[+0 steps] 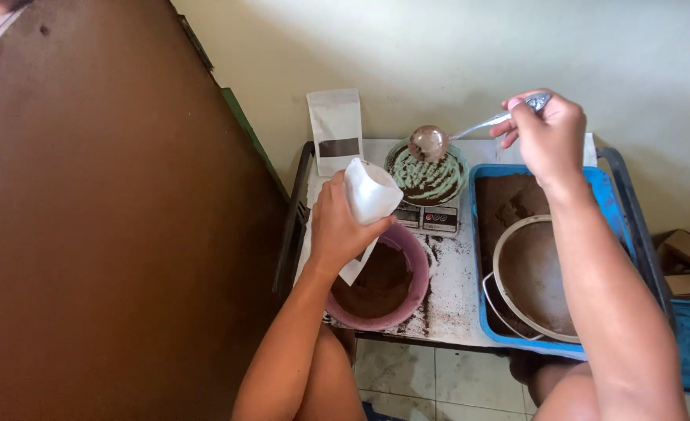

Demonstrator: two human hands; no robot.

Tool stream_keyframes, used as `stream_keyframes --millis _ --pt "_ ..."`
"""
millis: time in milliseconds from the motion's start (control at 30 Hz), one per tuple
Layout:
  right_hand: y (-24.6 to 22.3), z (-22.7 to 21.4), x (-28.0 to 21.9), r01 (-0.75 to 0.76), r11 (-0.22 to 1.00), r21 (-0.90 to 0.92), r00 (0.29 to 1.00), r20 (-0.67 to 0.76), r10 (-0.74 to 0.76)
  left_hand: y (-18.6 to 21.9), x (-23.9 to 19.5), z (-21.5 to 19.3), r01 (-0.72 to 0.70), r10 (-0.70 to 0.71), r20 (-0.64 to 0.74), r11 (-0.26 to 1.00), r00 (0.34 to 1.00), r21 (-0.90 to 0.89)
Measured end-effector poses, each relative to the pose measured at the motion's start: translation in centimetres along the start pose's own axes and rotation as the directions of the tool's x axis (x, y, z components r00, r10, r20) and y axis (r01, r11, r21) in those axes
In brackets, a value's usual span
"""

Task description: Filling a white bag with coffee grounds using a spoon and then pouring from a bowl while using a scale for measurement.

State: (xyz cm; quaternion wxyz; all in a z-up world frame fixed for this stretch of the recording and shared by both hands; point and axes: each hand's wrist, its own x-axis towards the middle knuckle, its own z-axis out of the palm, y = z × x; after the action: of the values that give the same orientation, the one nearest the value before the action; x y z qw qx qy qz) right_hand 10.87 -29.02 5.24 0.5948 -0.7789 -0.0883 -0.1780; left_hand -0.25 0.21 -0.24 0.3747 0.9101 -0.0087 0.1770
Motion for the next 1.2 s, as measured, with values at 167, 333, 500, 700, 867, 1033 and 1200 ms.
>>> stream_keyframes --millis 167,333,500,700,867,1033,1200 --pt "-3.3 -1.5 -1.6 0.012 0.996 0.088 1.0 -0.029 -0.009 1.5 -0.2 1.1 0.048 -0.048 0.079 0.999 0.996 0.003" --pt "-5.0 -2.6 -3.0 0.057 0.991 0.117 0.997 -0.053 -0.051 1.2 -0.5 2.3 -0.006 0.004 0.068 1.0 0.998 0.021" --pt "-6.5 -1.9 -4.7 0.095 0.988 0.12 0.995 -0.056 -0.088 0.8 -0.6 3.1 -0.008 0.006 0.036 0.998 0.999 0.058" --pt "-9.8 0.0 -9.1 0.334 0.922 -0.195 0.942 0.04 -0.333 0.8 -0.9 3.1 -0.06 0.059 0.029 0.998 0.998 0.027" --pt "-8.8 1.7 -11.3 0.728 0.581 -0.365 0.654 0.115 -0.747 1.9 -1.4 2.1 -0.169 0.165 -0.054 0.982 0.985 -0.079" --pt "-6.6 1.9 -13.4 0.853 0.357 -0.38 0.435 0.14 -0.89 1.4 -2.0 2.3 -0.147 0.133 -0.08 0.969 0.988 -0.197" --pt "-5.3 1.0 -16.1 0.871 0.337 -0.359 0.4 0.117 -0.909 1.8 -2.2 1.9 -0.122 0.121 -0.018 0.974 0.992 -0.191"
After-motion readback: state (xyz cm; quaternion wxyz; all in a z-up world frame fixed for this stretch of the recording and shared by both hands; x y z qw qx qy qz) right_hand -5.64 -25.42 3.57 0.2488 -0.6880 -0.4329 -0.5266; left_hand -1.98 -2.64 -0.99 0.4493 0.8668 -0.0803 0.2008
